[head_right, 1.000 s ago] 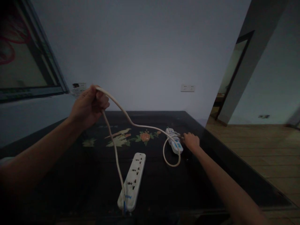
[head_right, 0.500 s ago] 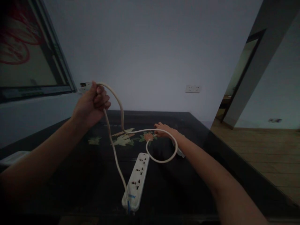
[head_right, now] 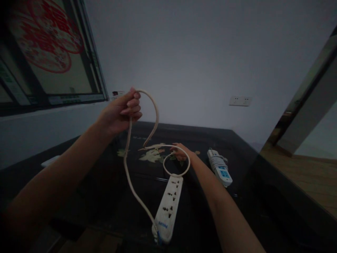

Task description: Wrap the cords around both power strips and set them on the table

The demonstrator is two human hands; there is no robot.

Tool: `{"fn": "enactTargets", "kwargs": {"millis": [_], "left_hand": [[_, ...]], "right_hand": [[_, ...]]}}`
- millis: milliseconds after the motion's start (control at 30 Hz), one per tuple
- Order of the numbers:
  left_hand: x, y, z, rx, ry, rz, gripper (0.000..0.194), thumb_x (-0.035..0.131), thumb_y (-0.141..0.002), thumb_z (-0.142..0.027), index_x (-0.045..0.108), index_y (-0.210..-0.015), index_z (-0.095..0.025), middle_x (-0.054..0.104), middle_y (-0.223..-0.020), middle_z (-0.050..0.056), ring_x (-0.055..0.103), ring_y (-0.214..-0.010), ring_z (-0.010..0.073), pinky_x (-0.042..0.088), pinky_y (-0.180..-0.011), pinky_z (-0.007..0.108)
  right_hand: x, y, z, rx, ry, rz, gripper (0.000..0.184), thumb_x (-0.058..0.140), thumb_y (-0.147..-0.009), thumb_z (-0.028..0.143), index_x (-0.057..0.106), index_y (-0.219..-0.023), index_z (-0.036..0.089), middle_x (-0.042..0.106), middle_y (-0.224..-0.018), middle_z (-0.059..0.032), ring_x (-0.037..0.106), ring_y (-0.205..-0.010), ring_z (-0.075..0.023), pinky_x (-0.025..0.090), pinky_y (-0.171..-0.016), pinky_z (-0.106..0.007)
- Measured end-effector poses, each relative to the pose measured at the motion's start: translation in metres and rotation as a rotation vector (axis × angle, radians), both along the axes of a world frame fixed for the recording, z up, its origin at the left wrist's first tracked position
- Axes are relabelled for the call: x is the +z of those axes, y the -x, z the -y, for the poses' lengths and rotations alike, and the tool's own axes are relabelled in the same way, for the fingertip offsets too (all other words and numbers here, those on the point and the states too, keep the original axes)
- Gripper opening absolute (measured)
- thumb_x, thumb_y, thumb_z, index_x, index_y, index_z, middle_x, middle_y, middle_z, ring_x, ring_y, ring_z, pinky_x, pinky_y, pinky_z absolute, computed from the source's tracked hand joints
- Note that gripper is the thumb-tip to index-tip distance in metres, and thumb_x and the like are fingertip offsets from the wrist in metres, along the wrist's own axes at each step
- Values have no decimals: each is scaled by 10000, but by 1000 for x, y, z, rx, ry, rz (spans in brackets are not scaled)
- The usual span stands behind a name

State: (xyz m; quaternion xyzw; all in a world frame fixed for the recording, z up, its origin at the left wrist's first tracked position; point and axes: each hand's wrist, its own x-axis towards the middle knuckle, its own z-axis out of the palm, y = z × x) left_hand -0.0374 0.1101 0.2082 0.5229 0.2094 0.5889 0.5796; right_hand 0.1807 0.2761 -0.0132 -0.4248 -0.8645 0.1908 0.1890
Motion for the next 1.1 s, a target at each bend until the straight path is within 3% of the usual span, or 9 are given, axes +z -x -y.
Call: {"fn": "enactTargets", "kwargs": {"millis": [100, 200, 333, 433, 500, 633, 833, 1000, 1100], "left_hand": [[7, 0, -1, -14, 35, 37, 301, 436, -977, -307, 551, -752, -145, 473, -471, -99, 326, -265, -19, 274, -349, 115], [16, -1, 1, -35, 54, 100, 306, 372, -1002, -273, 562, -799, -145, 497, -487, -100, 314, -263, -21, 260, -348, 116], [30, -8, 4, -42, 41, 169, 356, 299, -1019, -250, 554, -794, -143, 529, -517, -87, 282, -267, -21, 245, -338, 123], [38, -18, 5, 12, -9, 153, 340, 331, -1010, -267, 558, -788, -146, 571, -559, -63, 287, -276, -17, 248, -325, 126], [42, -24, 5, 34, -33, 145, 335, 358, -1003, -280, 551, -763, -150, 575, -566, -58, 280, -277, -16, 254, -320, 127], [46, -27, 7, 63, -75, 148, 343, 382, -995, -310, 547, -736, -158, 552, -541, -63, 268, -271, -15, 266, -318, 130], [41, -12, 10, 55, -54, 227, 399, 328, -1008, -305, 520, -689, -163, 482, -464, -78, 276, -255, -6, 270, -310, 127], [32, -10, 10, 28, -7, 229, 404, 327, -1009, -300, 512, -679, -159, 447, -441, -82, 263, -250, -5, 251, -299, 127], [30, -13, 14, 42, -4, 203, 395, 340, -1007, -289, 500, -671, -157, 433, -444, -87, 267, -255, -10, 246, -307, 120]], "right_hand": [[16, -14, -3, -47, -38, -110, 258, 559, -909, 322, 611, -1094, 151, 634, -1106, -81, 623, -955, -193, 521, -835, -391], [49, -30, 7, -126, -130, -270, 242, 496, -912, 288, 666, -975, 128, 701, -933, -94, 655, -879, -200, 511, -825, -349], [105, -28, 61, -121, -277, -465, 352, 406, -940, 369, 632, -1091, 144, 702, -949, -83, 656, -892, -175, 499, -844, -320], [131, -6, 115, 125, -262, -527, 279, 503, -899, 386, 656, -1015, 183, 701, -1015, -76, 643, -947, -186, 484, -861, -340], [136, 11, 141, 277, -114, -518, 247, 557, -866, 358, 638, -1029, 192, 687, -1062, -76, 633, -981, -183, 476, -883, -347], [127, 21, 155, 254, 171, -569, 198, 687, -764, 342, 610, -817, 167, 670, -802, -47, 631, -753, -150, 497, -739, -306], [124, -28, 137, 236, 457, -758, 252, 627, -821, 419, 589, -838, 170, 476, -551, 65, 466, -498, -74, 502, -640, -282], [136, -71, 109, 86, 390, -624, 205, 655, -794, 323, 593, -925, 177, 479, -597, 65, 476, -517, -80, 543, -694, -323], [147, -81, 84, -100, 196, -317, 194, 518, -875, 278, 635, -962, 151, 555, -636, 12, 575, -575, -118, 514, -624, -271]]}}
